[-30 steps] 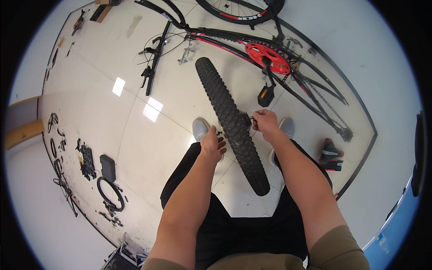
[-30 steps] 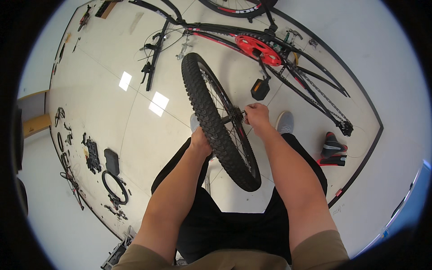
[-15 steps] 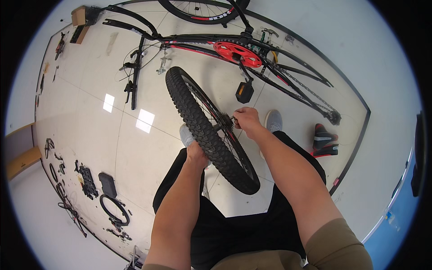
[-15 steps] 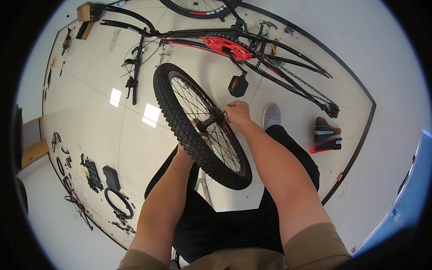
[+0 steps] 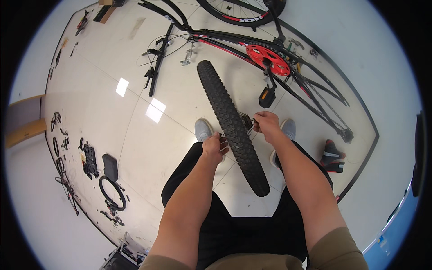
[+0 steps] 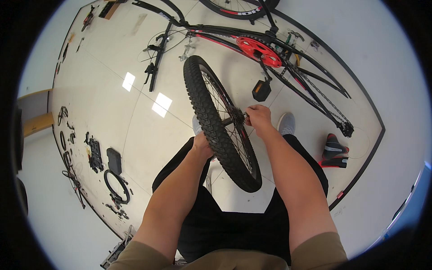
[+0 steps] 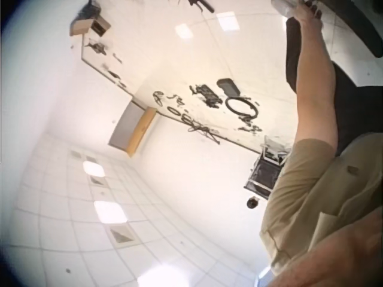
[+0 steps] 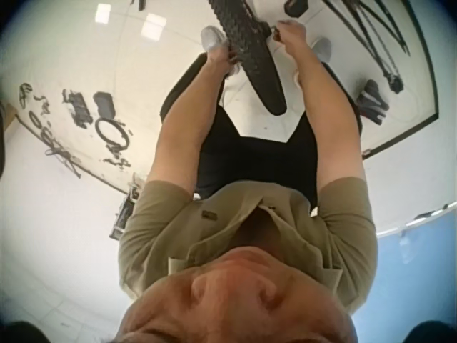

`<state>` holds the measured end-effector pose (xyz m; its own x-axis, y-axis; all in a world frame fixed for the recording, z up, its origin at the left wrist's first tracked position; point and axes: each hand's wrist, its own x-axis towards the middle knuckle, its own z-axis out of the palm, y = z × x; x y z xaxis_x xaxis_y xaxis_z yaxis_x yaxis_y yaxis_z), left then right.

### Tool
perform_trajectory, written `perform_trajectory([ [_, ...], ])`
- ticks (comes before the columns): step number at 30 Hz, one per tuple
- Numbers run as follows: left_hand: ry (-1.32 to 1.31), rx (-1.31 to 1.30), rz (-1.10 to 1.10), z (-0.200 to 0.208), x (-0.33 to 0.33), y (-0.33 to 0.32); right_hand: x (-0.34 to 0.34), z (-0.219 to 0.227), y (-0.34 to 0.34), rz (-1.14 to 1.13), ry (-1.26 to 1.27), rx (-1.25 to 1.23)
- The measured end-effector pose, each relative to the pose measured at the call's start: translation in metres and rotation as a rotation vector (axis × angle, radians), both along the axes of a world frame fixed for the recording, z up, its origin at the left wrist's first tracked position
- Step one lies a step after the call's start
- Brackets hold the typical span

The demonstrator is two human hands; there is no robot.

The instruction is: The person assembles a bicycle by attaching the rear wheel to the frame. They align the wheel with the dropouts, insert the axle, and secure it by tightening the quick-release skewer. The person then checks the wheel alignment and ensures the tire is properly seated on the rim.

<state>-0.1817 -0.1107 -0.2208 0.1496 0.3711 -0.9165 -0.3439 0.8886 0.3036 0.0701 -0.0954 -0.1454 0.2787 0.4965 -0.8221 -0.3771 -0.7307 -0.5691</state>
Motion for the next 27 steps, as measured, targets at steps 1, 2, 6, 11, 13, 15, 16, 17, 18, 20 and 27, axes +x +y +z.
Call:
perform_trajectory([
  [1,-0.001,-0.015,0.002,0.0,0.003,0.0,0.002,-0.002,-0.002,0.004,-0.006,0.001],
  [2,-0.002,-0.029,0.005,-0.001,0.006,0.0,0.004,-0.004,-0.003,0.0,-0.006,0.001],
  [6,0.009,-0.051,0.023,0.009,0.013,0.0,0.006,-0.008,-0.005,-0.031,0.02,-0.002],
  [11,0.062,-0.014,-0.01,0.023,0.015,0.001,0.004,-0.008,-0.003,-0.04,0.047,-0.017],
  [13,0.072,-0.003,-0.034,0.018,0.013,0.003,0.003,-0.007,-0.003,-0.034,0.055,-0.018],
  [15,0.115,-0.041,-0.065,0.023,0.017,0.005,0.006,-0.008,-0.003,-0.034,0.057,-0.024],
  [16,0.142,-0.073,-0.083,0.031,0.023,0.008,0.009,-0.01,-0.005,-0.038,0.054,-0.029],
  [17,0.171,-0.098,-0.098,0.04,0.026,0.01,0.009,-0.008,-0.005,-0.04,0.056,-0.03],
  [18,0.2,-0.123,-0.114,0.048,0.028,0.013,0.009,-0.008,-0.005,-0.042,0.057,-0.03],
  [20,0.234,-0.158,-0.095,0.061,0.03,0.015,0.009,-0.006,-0.005,-0.046,0.064,-0.023],
  [27,0.272,-0.17,0.063,0.079,0.034,0.016,0.013,-0.009,-0.005,-0.065,0.074,-0.005],
])
